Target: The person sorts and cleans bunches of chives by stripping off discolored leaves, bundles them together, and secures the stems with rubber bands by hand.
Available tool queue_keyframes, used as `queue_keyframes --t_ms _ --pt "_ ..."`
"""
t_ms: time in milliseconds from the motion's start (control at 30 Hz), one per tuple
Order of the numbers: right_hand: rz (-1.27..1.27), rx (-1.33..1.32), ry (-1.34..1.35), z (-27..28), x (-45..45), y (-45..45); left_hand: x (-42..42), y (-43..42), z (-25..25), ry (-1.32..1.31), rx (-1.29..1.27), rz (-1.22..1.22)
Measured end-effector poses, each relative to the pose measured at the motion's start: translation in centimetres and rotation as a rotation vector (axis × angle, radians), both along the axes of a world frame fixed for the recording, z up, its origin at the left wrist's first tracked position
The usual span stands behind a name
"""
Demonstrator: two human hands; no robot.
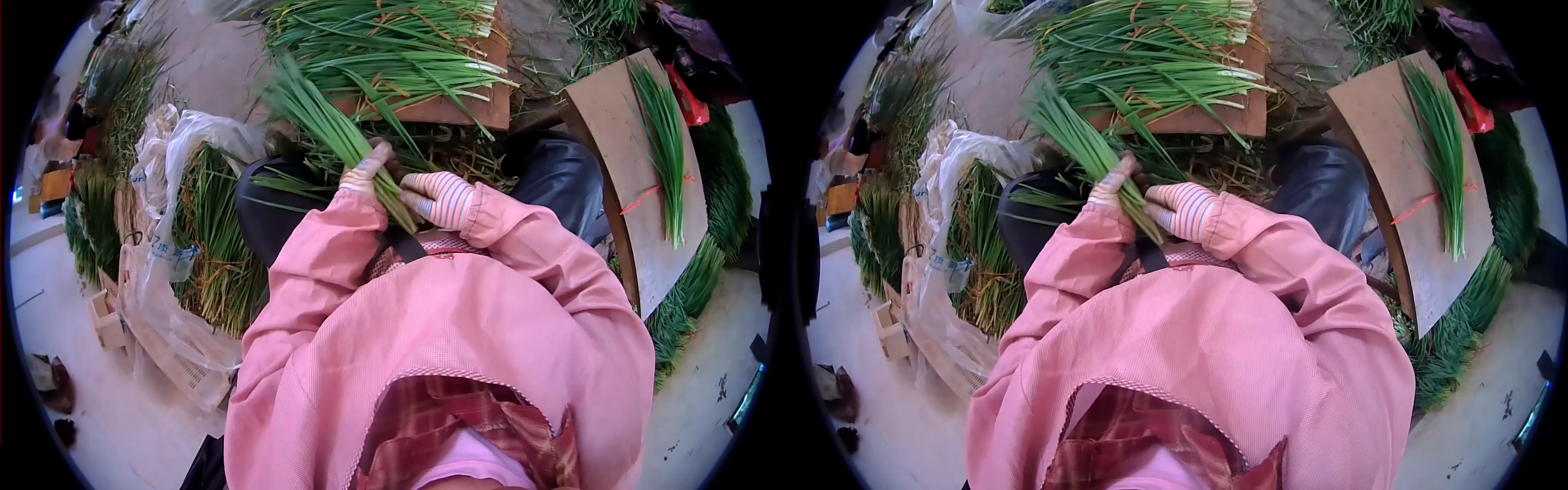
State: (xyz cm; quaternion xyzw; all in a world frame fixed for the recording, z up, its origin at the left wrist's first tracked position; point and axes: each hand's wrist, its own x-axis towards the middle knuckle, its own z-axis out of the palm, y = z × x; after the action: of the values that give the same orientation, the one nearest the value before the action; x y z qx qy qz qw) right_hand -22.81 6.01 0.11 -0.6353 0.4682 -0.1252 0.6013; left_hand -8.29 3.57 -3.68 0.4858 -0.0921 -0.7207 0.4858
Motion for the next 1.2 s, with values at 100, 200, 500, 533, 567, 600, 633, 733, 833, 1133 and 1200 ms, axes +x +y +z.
queue_keyframes --t_ms 100,200,500,533,567,600,633,733,833,1133,1200 --pt "-0.125 -0.471 -0.035 -1.4 -2.7 -2.1 1.0 -1.2 2.7 -0.118 -0.259 0.068" --pt "-0.416 -0.899 0.431 -1.2 -6.5 -5.9 3.7 -3.4 5.1 0.018 -0.443 0.3" --pt "-0.015 -0.857 0.476 0.1 -5.4 -6.7 2.5 -4.4 5.8 0.36 -0.455 0.039" --pt "-0.114 -0.919 0.49 -1.3 -7.1 -8.7 2.3 -4.4 5.3 0.366 -0.452 0.04" --pt "-0.228 -0.894 0.605 -2.5 -9.3 -10.4 2.2 -4.4 4.8 0.352 -0.395 0.064" --pt "-0.439 -1.033 0.512 -3.1 -11.3 -11.2 2.0 -4.3 4.4 0.336 -0.338 0.088" --pt "-0.525 -1.013 0.587 -2.7 -12.7 -12.0 1.8 -4.3 4.1 0.334 -0.368 0.039" --pt "-0.325 -0.827 0.767 -3.6 -15.3 -14.6 0.2 -4.2 4.3 0.304 -0.365 0.057" --pt "-0.139 -0.76 0.849 -2.9 -15.3 -15.6 0.2 -4.7 4.1 0.309 -0.39 0.05" --pt "-0.563 -1.457 0.491 6.7 -16.8 -15.6 1.9 -4.7 4.3 0.21 -0.503 0.123" --pt "-0.528 -1.192 0.278 3.3 -19.4 -16.4 1.9 -4.5 4.0 0.158 -0.442 0.245"
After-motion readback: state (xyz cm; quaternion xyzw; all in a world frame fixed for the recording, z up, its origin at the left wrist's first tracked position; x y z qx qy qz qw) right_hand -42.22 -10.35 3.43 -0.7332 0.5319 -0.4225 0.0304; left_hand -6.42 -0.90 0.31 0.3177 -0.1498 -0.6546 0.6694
